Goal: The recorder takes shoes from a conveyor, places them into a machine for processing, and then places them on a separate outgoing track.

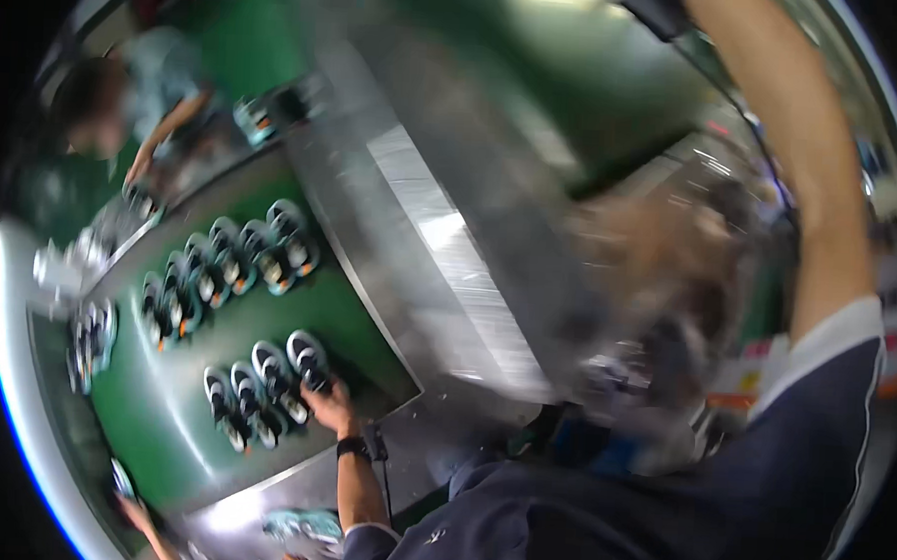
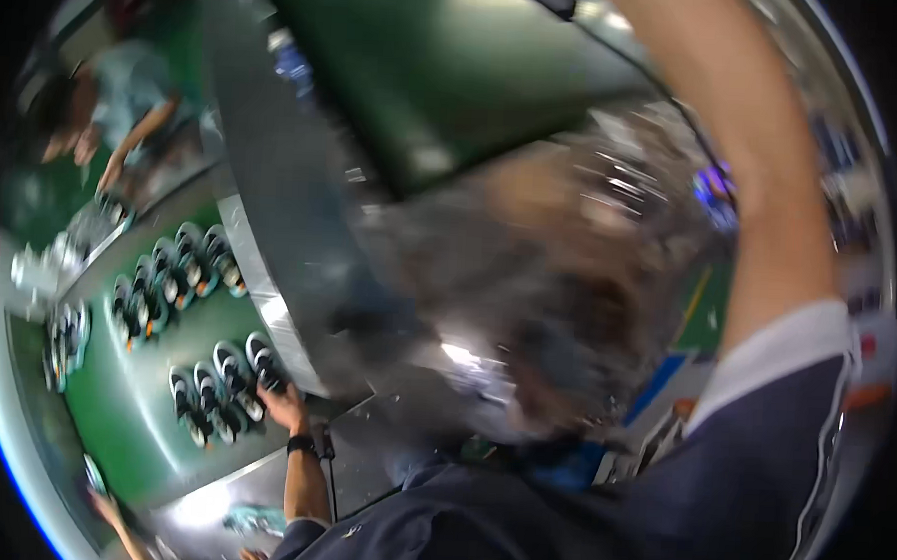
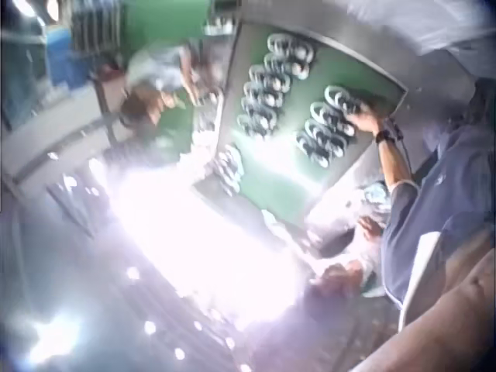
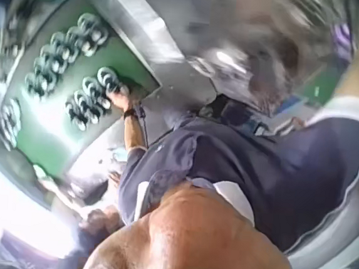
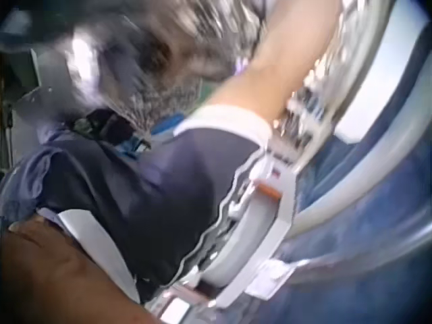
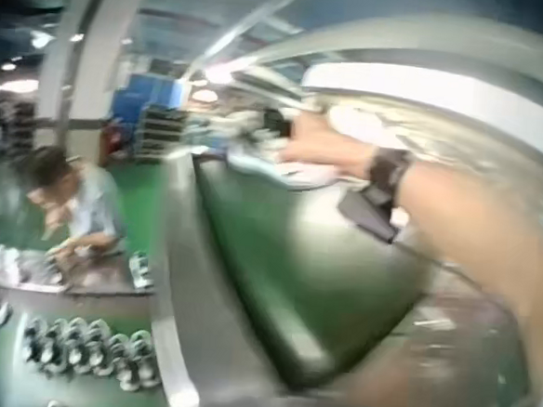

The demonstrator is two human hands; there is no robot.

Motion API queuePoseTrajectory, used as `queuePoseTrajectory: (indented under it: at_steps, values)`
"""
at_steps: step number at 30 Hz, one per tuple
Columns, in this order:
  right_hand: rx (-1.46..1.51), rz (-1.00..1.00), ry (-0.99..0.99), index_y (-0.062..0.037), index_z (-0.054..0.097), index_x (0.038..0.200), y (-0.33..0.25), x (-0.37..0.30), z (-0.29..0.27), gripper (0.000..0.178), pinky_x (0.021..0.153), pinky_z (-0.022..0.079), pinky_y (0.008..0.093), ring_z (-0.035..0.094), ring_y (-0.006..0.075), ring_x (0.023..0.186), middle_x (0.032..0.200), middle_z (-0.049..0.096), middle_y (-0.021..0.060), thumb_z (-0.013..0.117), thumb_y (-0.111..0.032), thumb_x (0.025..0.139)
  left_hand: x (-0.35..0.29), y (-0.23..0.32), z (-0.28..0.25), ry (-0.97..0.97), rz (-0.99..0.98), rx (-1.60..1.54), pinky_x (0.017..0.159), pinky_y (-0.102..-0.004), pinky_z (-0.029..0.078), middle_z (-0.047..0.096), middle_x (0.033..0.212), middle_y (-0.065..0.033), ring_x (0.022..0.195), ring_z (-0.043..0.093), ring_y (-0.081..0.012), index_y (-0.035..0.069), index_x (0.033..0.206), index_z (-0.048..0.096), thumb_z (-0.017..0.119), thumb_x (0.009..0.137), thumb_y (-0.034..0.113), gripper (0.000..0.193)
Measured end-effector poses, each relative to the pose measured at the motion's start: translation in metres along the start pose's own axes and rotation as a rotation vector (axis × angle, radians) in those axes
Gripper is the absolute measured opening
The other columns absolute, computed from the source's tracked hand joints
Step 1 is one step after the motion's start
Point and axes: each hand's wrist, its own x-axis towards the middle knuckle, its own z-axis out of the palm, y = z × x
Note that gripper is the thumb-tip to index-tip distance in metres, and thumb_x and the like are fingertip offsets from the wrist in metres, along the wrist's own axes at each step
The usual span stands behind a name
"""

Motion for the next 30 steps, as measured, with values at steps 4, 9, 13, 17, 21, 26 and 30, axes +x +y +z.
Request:
queuePoseTrajectory:
  at_steps: [4, 9, 13, 17, 21, 26, 30]
  values:
    - [0.256, -0.077, 0.308, 0.0088, 0.05, 0.118, -0.059, -0.16, -0.09, 0.062, 0.067, 0.06, 0.0323, 0.067, 0.0269, 0.084, 0.106, 0.064, 0.0209, 0.078, -0.02, 0.071, 0.022, 0.001, -0.013, -0.339, 0.085, -0.151, 0.094, -0.0413, 0.044, 0.052, 0.123, -0.0218, 0.11, 0.053, -0.032, -0.006, 0.13, 0.04, 0.073, 0.08, 0.022, 0.065]
    - [0.328, 0.075, 0.251, 0.0009, 0.063, 0.105, -0.035, -0.348, -0.197, 0.039, 0.074, 0.051, 0.0326, 0.064, 0.0153, 0.083, 0.084, 0.067, 0.0107, 0.075, -0.018, 0.073, -0.065, 0.155, -0.042, -0.34, 0.504, -0.104, 0.103, -0.0445, 0.038, 0.046, 0.135, -0.0277, 0.12, 0.049, -0.0379, -0.009, 0.138, 0.037, 0.066, 0.088, 0.039, 0.075]
    - [0.395, 0.014, 0.134, -0.0094, 0.057, 0.111, -0.046, -0.504, -0.213, 0.051, 0.095, 0.042, 0.0399, 0.058, 0.0256, 0.104, 0.108, 0.06, 0.0065, 0.072, -0.005, 0.063, -0.219, 0.313, -0.081, -1.777, -0.142, -0.808, 0.102, -0.0492, 0.041, 0.053, 0.13, -0.0236, 0.119, 0.053, -0.0377, 0.001, 0.136, 0.046, 0.048, 0.093, 0.057, 0.071]
    - [0.469, 0.104, 0.029, -0.0133, 0.057, 0.109, -0.1, -0.648, -0.218, 0.043, 0.095, 0.03, 0.0438, 0.057, 0.0251, 0.099, 0.093, 0.06, 0.0051, 0.068, -0.007, 0.068, -0.339, 0.389, -0.103, -2.478, -0.174, -0.562, 0.1, -0.062, 0.04, 0.04, 0.14, -0.0308, 0.121, 0.05, -0.0464, 0.0, 0.144, 0.03, 0.051, 0.077, 0.077, 0.105]
    - [0.399, 0.401, 0.005, -0.0121, 0.056, 0.113, -0.176, -0.805, -0.261, 0.045, 0.109, 0.02, 0.0615, 0.051, 0.0287, 0.12, 0.114, 0.059, 0.0076, 0.066, -0.003, 0.07, -0.47, 0.407, -0.168, -2.678, -0.073, -0.12, 0.079, -0.0479, 0.054, 0.049, 0.13, -0.0288, 0.092, 0.064, -0.0383, -0.002, 0.137, 0.04, 0.046, 0.081, 0.073, 0.094]
    - [0.365, 1.169, 0.893, -0.007, 0.048, 0.131, -0.282, -0.992, -0.262, 0.051, 0.102, 0.039, 0.0419, 0.054, 0.028, 0.119, 0.125, 0.058, 0.0105, 0.066, -0.016, 0.083, -0.637, 0.345, -0.185, -2.882, -0.25, -0.269, 0.092, -0.0408, 0.048, 0.054, 0.129, -0.0173, 0.108, 0.058, -0.0286, -0.002, 0.138, 0.039, 0.037, 0.099, 0.047, 0.062]
    - [0.635, 1.38, 1.358, -0.0029, 0.035, 0.142, -0.346, -1.087, -0.253, 0.085, 0.095, 0.045, 0.0325, 0.054, 0.0184, 0.115, 0.126, 0.054, 0.0137, 0.076, -0.041, 0.078, -0.766, 0.31, -0.221, -2.722, 0.302, -0.198, 0.099, -0.035, 0.042, 0.054, 0.128, -0.0138, 0.112, 0.055, -0.022, -0.005, 0.138, 0.038, 0.054, 0.096, 0.028, 0.056]
